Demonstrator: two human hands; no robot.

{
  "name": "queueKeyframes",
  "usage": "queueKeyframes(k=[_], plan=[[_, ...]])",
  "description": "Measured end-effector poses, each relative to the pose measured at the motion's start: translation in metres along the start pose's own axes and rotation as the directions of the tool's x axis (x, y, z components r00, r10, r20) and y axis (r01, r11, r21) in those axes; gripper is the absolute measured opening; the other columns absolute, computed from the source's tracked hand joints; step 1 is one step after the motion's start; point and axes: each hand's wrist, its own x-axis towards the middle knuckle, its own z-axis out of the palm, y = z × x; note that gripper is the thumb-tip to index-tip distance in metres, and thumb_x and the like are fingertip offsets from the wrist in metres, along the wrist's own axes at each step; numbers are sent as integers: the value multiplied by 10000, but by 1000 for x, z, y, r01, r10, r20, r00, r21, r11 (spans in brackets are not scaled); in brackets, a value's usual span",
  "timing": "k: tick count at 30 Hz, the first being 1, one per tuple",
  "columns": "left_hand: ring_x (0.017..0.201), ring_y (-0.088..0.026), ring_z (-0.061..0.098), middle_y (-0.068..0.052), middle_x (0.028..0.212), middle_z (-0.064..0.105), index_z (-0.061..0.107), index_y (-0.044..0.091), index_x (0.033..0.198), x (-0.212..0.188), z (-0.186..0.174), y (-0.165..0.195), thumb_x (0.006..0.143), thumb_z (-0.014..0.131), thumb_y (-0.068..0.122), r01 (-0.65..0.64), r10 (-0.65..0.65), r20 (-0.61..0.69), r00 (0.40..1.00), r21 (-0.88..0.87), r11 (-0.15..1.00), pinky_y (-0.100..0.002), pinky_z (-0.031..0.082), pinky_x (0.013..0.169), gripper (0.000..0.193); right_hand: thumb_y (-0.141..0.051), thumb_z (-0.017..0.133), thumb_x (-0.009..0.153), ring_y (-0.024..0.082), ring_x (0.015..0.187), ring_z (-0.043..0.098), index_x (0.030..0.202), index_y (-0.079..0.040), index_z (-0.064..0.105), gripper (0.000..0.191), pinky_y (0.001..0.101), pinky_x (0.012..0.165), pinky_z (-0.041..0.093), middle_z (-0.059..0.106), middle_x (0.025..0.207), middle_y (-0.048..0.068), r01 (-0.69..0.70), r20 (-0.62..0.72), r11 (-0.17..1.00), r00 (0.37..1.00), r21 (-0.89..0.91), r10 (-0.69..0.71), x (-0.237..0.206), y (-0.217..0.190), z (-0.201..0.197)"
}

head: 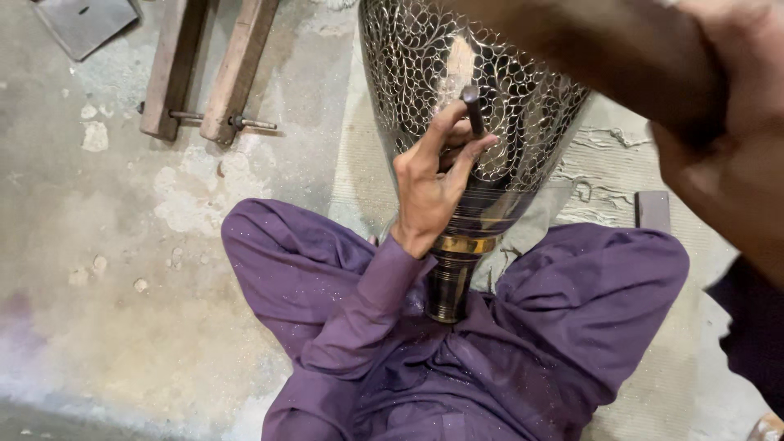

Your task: The person sits cross-legged on the floor holding a large engraved brass vase between their legs. They hold a chisel against the vase surface and strike it with a wooden mallet, chasing the decorative pattern, repositioning the chisel across different areas of the vase body.

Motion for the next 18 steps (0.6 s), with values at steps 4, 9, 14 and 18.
queueKeyframes(k=[4,9,14,18], plan=[[933,-194,811,-89,1074,782,515,187,1448,-1,-4,-1,1021,732,146,-18,16,13,1000,115,993,-313,712,807,481,154,742,823,307,807,662,1357,-14,625,572,396,727,563,636,996,207,-70,132,940,984,-333,120,-9,9,0],[909,-180,816,-85,1087,789,496,170,1443,-2,-24,16,1029,728,173,27,-18,-110,994,82,996,-293,718,783,475,138,718,828,282,858,677,1312,54,603,504,401,768,559,664,1028,211,-170,41,975,983,-143,178,-49,27,-1],[964,-192,819,-82,1133,792,514,183,1442,9,-22,28,1038,738,125,58,-51,120,991,-55,997,-310,693,841,466,11,773,952,213,744,685,1227,61,561,351,341,733,561,685,877,139,-561,73,819,828,118,556,-104,36,22],[955,-192,815,-83,1063,799,499,184,1482,7,-14,37,965,761,98,210,-181,284,942,-76,975,-324,696,827,586,32,775,940,154,841,682,1190,60,571,324,296,833,560,678,918,97,-507,-47,794,833,334,552,-139,48,49]])
